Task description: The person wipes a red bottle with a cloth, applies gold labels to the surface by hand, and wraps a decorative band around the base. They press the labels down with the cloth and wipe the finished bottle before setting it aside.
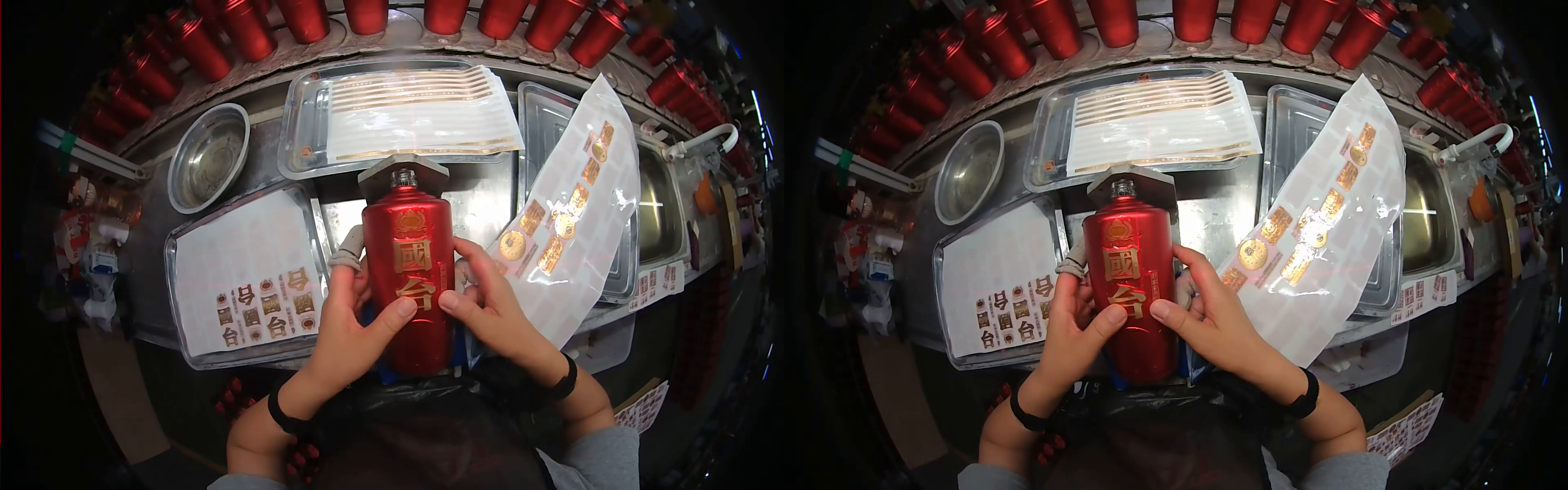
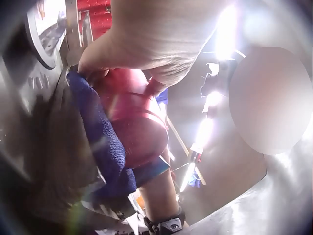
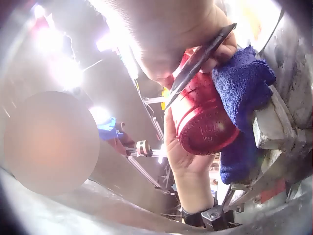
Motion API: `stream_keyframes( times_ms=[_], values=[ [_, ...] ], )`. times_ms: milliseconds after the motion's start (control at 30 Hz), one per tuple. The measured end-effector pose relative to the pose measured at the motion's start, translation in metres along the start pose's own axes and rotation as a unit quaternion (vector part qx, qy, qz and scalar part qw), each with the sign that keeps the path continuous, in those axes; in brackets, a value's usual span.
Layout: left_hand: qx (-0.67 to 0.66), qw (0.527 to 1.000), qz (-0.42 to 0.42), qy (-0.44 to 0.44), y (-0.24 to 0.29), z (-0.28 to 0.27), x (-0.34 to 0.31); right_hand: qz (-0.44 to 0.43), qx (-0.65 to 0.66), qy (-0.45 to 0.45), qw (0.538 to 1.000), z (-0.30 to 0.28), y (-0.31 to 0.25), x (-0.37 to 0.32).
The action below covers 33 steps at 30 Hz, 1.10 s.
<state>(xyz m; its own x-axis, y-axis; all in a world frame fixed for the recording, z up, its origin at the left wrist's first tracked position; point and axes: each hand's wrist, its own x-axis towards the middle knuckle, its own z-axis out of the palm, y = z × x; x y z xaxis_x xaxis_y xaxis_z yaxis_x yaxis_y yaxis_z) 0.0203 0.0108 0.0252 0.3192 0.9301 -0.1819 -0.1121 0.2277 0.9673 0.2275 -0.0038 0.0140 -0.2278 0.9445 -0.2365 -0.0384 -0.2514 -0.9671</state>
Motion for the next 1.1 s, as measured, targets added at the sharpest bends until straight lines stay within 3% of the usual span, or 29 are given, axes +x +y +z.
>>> stream_keyframes(
  times_ms=[100, 400, 633, 833, 933, 1100],
  values=[
    [-0.017, 0.999, -0.035, -0.012, 0.004, -0.002, 0.001, 0.004, 0.018, 0.0, 1.0, 0.001, -0.001, 0.0],
    [0.004, 1.0, 0.015, -0.016, 0.006, -0.005, 0.006, 0.013, 0.028, 0.024, 0.999, -0.001, -0.005, 0.007],
    [-0.038, 0.998, 0.014, 0.043, 0.013, 0.003, 0.024, -0.061, 0.037, 0.105, 0.992, 0.019, -0.024, 0.027],
    [-0.063, 0.996, 0.019, 0.061, 0.011, 0.004, 0.023, -0.059, -0.054, 0.11, 0.991, 0.011, -0.009, 0.031],
    [-0.042, 0.997, 0.016, 0.07, 0.014, 0.006, 0.027, -0.04, 0.024, 0.109, 0.993, 0.015, -0.026, 0.031],
    [-0.046, 0.995, 0.021, 0.091, 0.013, 0.009, 0.034, -0.069, -0.045, 0.132, 0.988, 0.015, -0.015, 0.039]
  ],
)
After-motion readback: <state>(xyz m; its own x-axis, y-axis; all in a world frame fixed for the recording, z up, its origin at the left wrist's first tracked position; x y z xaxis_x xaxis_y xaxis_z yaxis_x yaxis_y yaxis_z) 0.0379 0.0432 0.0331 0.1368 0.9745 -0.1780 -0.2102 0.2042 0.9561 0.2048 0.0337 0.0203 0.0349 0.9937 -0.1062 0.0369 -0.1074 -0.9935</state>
